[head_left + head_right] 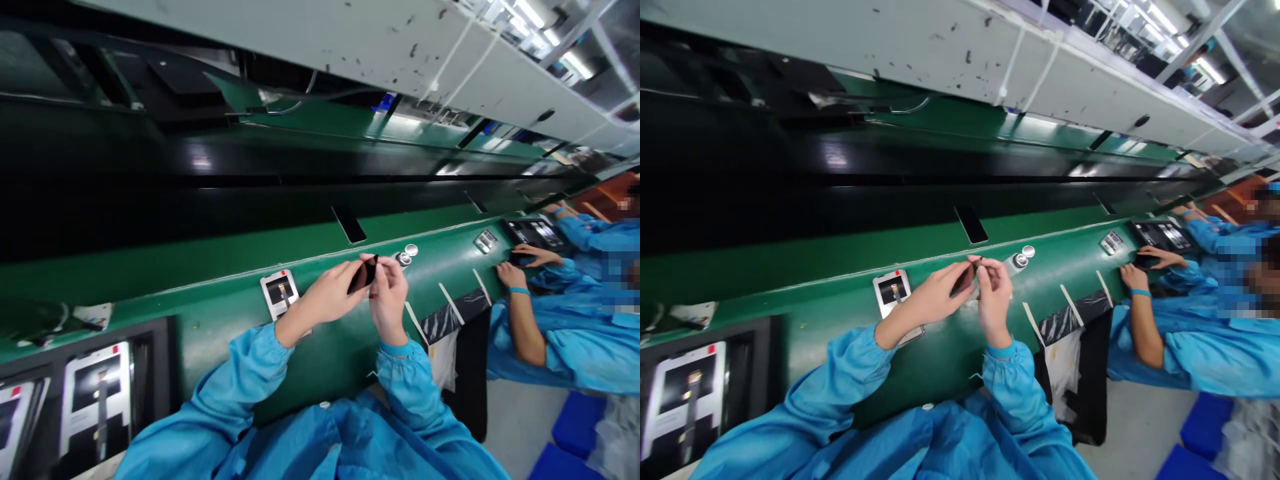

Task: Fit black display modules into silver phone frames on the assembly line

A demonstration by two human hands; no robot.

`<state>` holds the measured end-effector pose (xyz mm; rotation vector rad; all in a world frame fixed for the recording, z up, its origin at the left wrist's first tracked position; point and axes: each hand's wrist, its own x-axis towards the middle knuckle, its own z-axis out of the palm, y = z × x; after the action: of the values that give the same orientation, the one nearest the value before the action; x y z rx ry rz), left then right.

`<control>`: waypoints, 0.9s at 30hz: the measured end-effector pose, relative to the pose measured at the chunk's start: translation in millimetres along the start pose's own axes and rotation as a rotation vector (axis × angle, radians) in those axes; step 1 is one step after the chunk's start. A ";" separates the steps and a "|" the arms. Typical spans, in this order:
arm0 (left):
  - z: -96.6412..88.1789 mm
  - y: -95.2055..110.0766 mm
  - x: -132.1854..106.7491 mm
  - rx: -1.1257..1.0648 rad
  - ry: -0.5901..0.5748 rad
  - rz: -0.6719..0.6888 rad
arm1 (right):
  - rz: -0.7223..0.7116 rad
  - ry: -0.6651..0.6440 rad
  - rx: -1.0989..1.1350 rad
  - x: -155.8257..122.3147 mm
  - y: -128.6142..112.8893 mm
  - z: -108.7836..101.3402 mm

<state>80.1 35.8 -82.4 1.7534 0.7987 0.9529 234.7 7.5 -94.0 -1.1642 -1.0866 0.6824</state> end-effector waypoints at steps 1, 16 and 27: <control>-1.9 0.8 -0.7 0.024 -0.018 0.004 | 0.013 -0.005 -0.005 0.5 0.3 -1.9; -30.1 6.7 5.9 0.284 -0.198 0.145 | -0.093 -0.267 0.153 17.8 -20.8 -13.0; -43.5 9.8 4.1 0.433 -0.320 0.051 | 0.032 0.086 0.357 -12.4 -1.6 26.4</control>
<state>45.1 54.6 -61.7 2.2380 0.7913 0.5302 205.6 6.1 -95.9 -0.8959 -0.8341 0.8061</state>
